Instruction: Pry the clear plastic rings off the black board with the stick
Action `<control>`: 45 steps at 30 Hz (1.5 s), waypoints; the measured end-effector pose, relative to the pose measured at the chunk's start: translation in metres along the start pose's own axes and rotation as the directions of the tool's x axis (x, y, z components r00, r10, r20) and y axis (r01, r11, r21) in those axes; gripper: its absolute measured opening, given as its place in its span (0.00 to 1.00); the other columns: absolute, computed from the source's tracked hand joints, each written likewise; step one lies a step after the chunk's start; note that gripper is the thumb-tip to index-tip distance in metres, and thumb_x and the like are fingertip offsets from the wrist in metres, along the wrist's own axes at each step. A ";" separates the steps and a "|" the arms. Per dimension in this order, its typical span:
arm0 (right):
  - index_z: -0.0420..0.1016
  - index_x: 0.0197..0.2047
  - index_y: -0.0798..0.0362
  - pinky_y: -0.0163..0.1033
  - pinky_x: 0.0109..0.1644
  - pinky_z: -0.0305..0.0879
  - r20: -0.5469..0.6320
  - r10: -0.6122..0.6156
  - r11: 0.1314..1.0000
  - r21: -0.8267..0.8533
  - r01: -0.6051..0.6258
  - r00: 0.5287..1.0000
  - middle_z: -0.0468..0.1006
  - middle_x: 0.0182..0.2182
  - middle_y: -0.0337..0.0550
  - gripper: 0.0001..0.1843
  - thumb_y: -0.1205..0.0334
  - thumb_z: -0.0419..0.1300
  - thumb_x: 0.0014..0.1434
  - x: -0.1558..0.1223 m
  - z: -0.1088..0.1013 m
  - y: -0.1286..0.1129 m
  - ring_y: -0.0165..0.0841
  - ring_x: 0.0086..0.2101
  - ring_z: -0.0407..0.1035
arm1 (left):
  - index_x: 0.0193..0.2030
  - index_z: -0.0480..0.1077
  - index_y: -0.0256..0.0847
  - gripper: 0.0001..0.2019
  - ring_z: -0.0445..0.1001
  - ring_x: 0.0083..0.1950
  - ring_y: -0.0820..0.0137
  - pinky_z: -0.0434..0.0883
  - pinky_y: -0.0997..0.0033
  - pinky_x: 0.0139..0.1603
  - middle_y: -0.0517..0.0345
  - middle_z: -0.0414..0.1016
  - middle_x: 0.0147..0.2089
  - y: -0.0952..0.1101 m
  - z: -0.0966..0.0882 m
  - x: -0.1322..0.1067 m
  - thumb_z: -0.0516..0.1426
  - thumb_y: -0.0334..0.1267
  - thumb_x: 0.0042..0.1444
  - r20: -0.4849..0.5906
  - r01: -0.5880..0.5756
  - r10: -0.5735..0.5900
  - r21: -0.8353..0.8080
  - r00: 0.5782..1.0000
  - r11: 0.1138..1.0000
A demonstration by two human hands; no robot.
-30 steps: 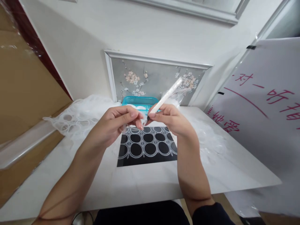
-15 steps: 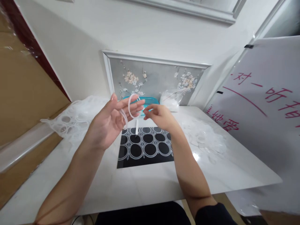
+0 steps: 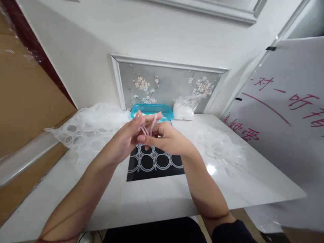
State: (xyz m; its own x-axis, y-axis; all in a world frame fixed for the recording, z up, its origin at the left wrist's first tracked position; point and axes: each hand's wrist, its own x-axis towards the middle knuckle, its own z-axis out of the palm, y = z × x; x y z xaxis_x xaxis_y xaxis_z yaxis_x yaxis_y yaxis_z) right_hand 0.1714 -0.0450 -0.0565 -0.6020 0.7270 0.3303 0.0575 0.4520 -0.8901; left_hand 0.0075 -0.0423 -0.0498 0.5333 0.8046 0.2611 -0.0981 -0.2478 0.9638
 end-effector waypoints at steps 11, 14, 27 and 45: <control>0.82 0.42 0.48 0.34 0.32 0.61 -0.292 0.125 0.863 0.503 0.041 0.948 0.81 0.36 0.40 0.17 0.46 0.64 0.55 -0.001 -0.024 0.007 0.25 0.27 0.66 | 0.69 0.54 0.55 0.35 0.72 0.61 0.54 0.78 0.64 0.41 0.51 0.74 0.58 -0.014 0.006 -0.003 0.62 0.50 0.58 -0.135 -0.138 0.238 0.515 0.962 0.846; 0.82 0.42 0.47 0.37 0.38 0.65 -0.367 0.116 0.921 0.387 0.038 0.923 0.82 0.37 0.43 0.22 0.40 0.60 0.57 -0.005 -0.017 -0.002 0.31 0.35 0.72 | 0.66 0.57 0.54 0.31 0.75 0.56 0.59 0.77 0.59 0.48 0.53 0.74 0.56 -0.017 0.010 -0.002 0.62 0.45 0.59 -0.210 -0.276 0.482 0.602 0.851 0.749; 0.77 0.24 0.48 0.45 0.61 0.61 -0.416 -0.011 0.973 0.206 0.106 0.909 0.81 0.34 0.40 0.15 0.52 0.63 0.60 0.001 -0.001 -0.001 0.37 0.54 0.71 | 0.40 0.74 0.45 0.06 0.72 0.45 0.67 0.71 0.64 0.49 0.59 0.71 0.41 0.000 0.014 -0.008 0.61 0.43 0.60 -0.194 -0.220 0.568 0.786 0.800 0.578; 0.74 0.57 0.50 0.43 0.46 0.70 -0.030 0.140 0.904 0.411 -0.116 0.990 0.79 0.41 0.48 0.42 0.28 0.41 0.60 -0.008 -0.012 -0.006 0.38 0.42 0.72 | 0.33 0.76 0.42 0.08 0.61 0.22 0.78 0.58 0.76 0.19 0.60 0.75 0.29 0.019 -0.001 -0.018 0.62 0.44 0.57 -0.090 -0.080 0.125 0.392 0.988 0.917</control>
State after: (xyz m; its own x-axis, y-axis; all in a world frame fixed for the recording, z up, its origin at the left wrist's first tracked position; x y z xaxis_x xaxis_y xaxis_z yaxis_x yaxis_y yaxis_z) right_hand 0.1851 -0.0471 -0.0504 -0.5637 0.7985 0.2114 -0.2058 0.1121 -0.9722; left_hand -0.0044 -0.0610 -0.0363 0.4389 0.8126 0.3835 0.1964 -0.5032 0.8415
